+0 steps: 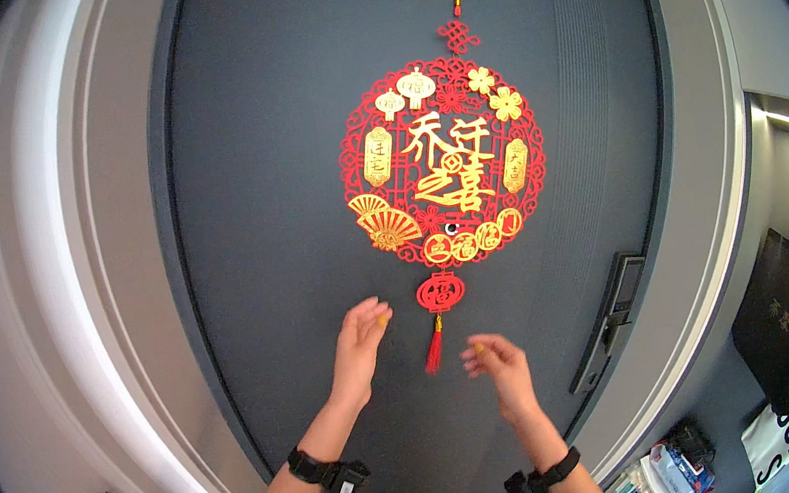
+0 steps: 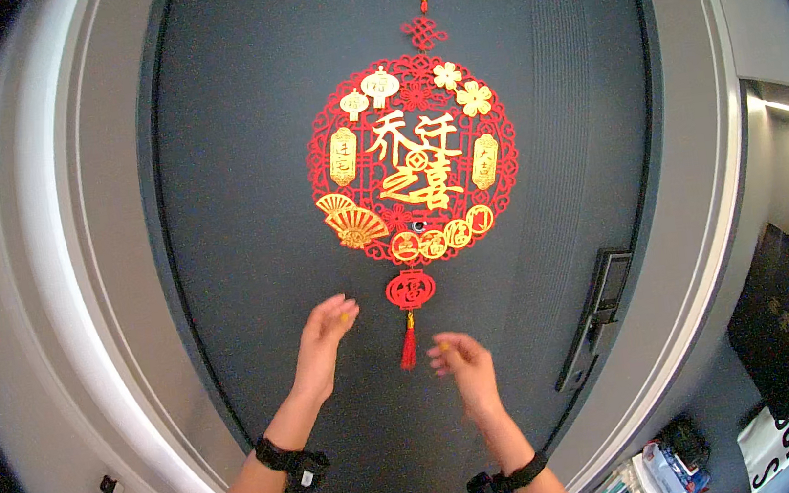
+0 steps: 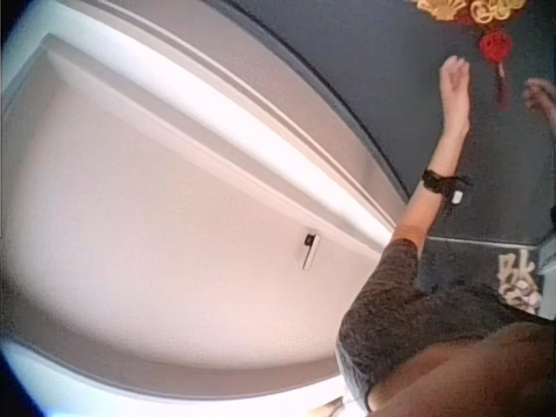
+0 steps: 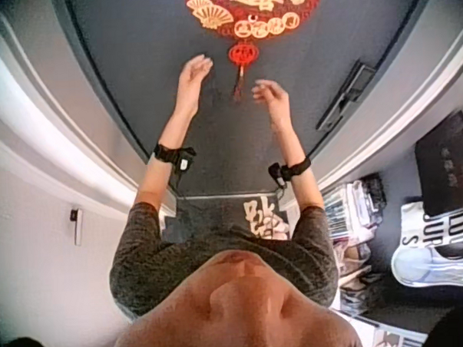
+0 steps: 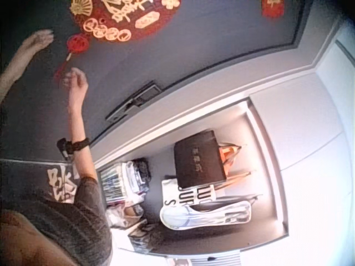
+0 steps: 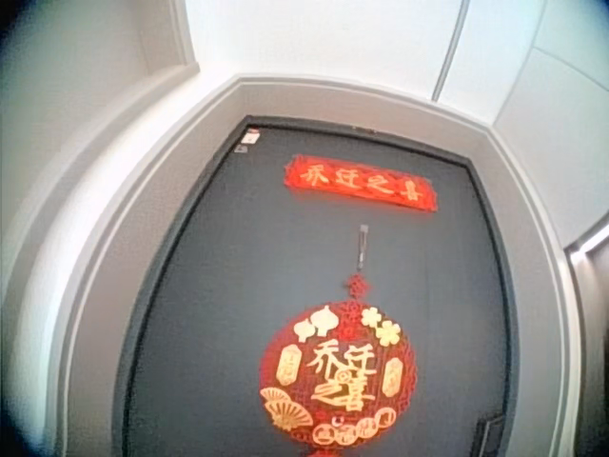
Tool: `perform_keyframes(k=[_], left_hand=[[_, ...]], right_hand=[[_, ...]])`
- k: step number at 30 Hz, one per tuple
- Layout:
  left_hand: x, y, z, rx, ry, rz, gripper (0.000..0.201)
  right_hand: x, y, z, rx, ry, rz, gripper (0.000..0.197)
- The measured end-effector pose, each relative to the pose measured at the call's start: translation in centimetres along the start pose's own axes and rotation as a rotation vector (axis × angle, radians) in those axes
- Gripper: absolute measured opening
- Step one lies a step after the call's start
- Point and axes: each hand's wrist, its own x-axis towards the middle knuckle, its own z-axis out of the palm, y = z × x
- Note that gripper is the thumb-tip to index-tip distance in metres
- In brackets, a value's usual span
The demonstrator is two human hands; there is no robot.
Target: The person wipes down a door and decorative red banners with a cloth before removing the banners and storing them in a drawer.
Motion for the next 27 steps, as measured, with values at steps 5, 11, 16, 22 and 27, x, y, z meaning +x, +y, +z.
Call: perform_keyframes(k=[5, 11, 16, 22, 27], left_hand=[[5.5, 1.2, 1.7, -0.195, 0.082, 0.039, 0.038], [9.6, 4.0, 2.7, 0.102, 0.187, 0.237, 0.027], [14.9, 9.3, 4.6, 0.479, 0.2, 0.746, 0.022], [19.6, 16.5, 9.7, 0.755, 0.215, 1.001, 0.024], [23.6, 19.4, 12.6, 0.854, 0.279, 1.091, 0.024]], right_hand=[[6.0, -2.8, -0.4, 0.285, 0.22, -0.046, 0.022], [9.7, -7.0, 0.1, 0.107, 0.265, -0.301, 0.018], [13.6, -11.1, 1.2, -0.181, 0.213, -0.551, 0.014], [18.6, -19.3, 2.5, -0.435, 0.326, -0.837, 0.012], [23.0, -26.4, 3.2, -0.717, 0.512, -1.083, 0.011]])
